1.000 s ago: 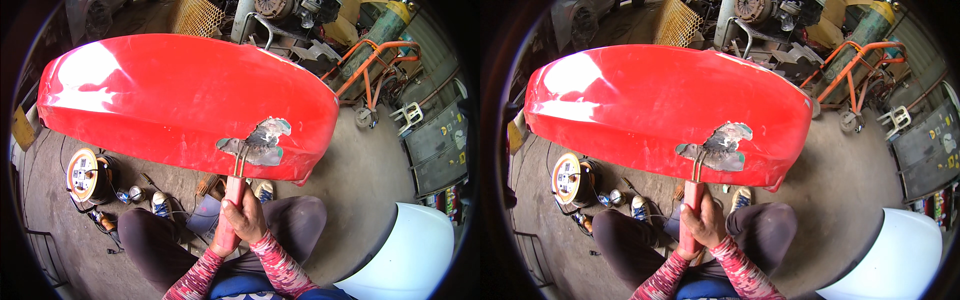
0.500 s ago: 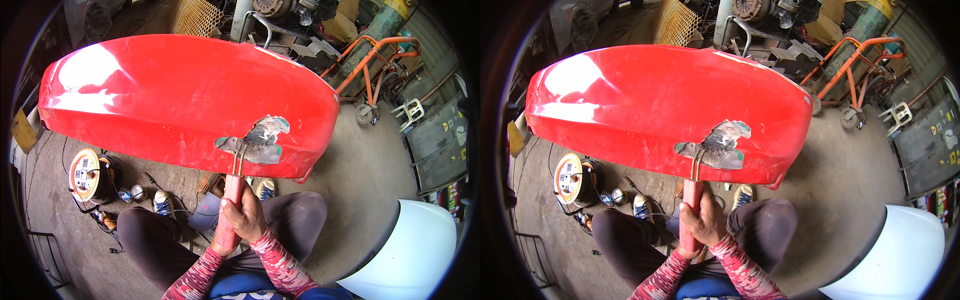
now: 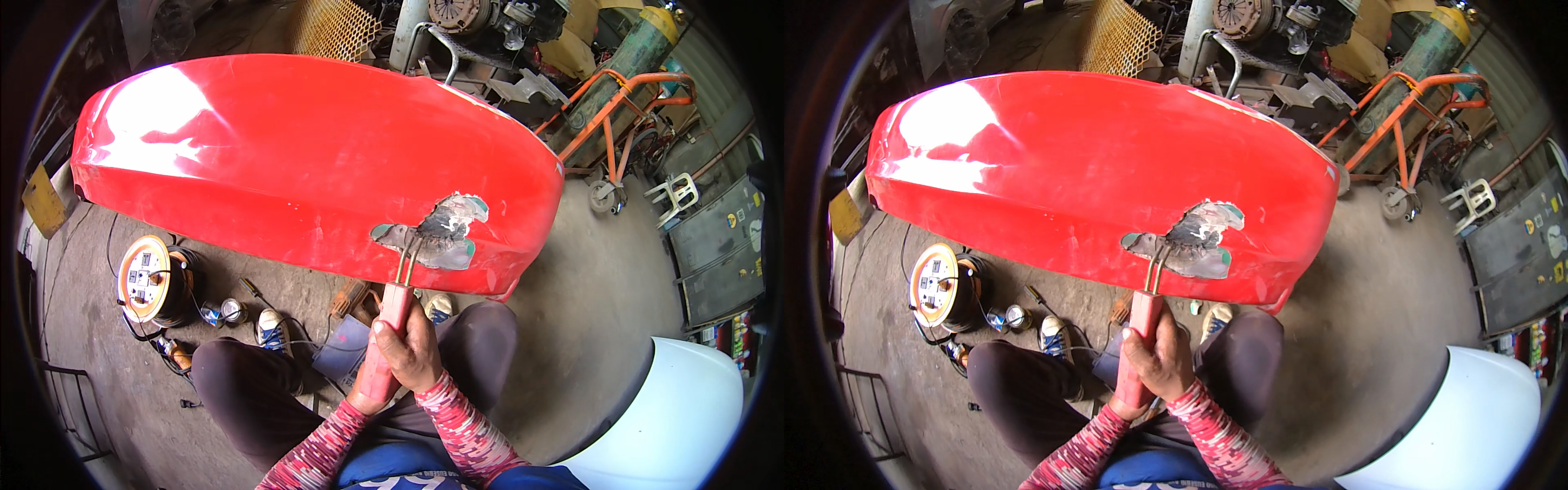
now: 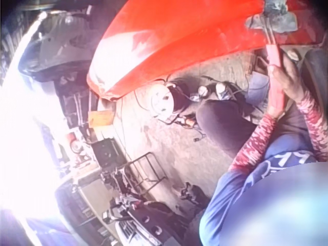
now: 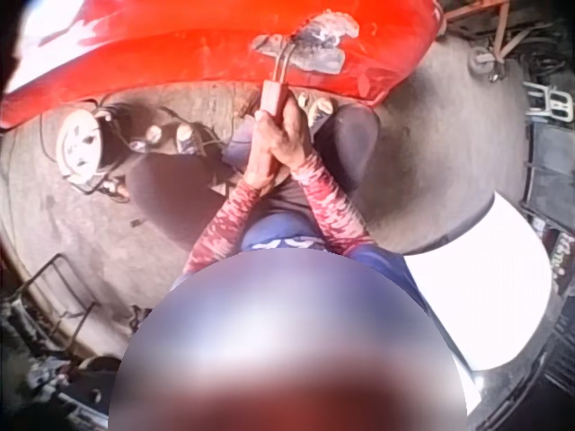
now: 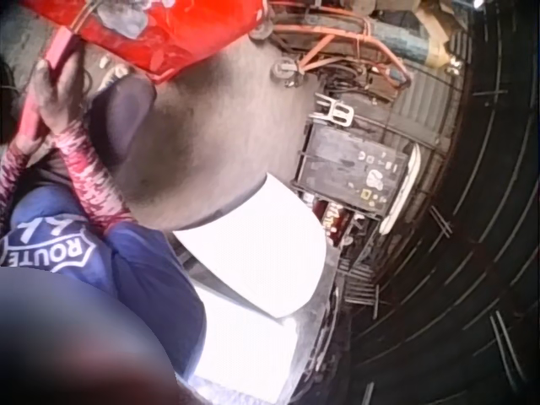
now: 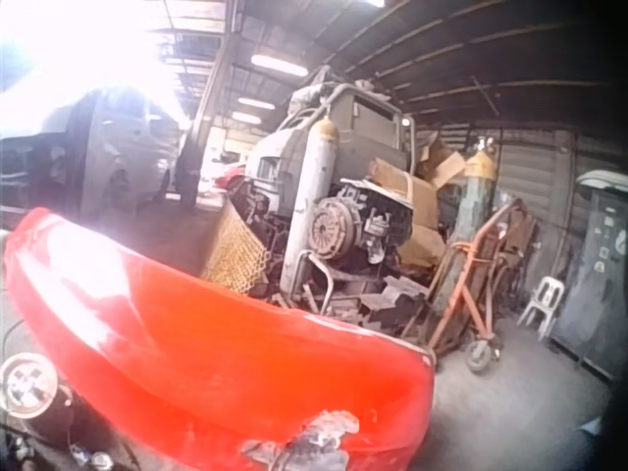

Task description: The person is repairing a damaged red car bumper using a pink heat gun and a metal rod. They repeatedly heat the damaged area and press the metal rod into the softened plastic to reshape it.

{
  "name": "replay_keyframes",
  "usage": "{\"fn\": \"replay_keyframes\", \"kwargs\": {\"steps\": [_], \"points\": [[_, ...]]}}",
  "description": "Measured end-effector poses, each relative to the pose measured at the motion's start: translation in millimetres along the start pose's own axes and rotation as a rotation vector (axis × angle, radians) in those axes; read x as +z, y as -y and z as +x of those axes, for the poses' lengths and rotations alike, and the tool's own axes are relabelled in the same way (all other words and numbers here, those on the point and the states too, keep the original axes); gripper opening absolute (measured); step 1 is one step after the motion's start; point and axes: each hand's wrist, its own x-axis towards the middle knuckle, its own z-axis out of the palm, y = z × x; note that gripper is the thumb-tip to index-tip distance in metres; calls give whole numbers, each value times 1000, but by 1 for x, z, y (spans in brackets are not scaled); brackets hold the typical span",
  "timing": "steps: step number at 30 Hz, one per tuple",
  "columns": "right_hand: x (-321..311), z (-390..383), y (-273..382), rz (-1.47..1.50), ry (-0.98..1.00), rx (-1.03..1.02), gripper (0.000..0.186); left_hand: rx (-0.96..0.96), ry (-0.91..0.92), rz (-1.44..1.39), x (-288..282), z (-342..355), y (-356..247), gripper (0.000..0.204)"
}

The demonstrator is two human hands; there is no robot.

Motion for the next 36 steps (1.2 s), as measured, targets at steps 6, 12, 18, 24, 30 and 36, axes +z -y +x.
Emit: {"fn": "replay_keyframes", "kwargs": {"steps": [6, 12, 18, 24, 30, 36], "points": [[-4, -3, 8, -64, 25, 12, 47, 6, 66, -51, -5, -4, 9, 60], [-5, -8, 5, -86, 1, -12, 49, 21, 134, -18, -11, -15, 16, 69], [-5, -17, 6, -100, 84, 27, 49, 0, 40, 121, -13, -28, 18, 66], [-5, -20, 6, 77, 245, -104, 49, 277, -53, 676, -28, -55, -23, 49], [-19, -10, -49, 252, 35, 361, 30, 504, -297, 311, -93, -62, -92, 32], [-17, 6, -140, 356, -104, 787, 20, 562, -450, -103, -167, -65, -140, 39]]}}
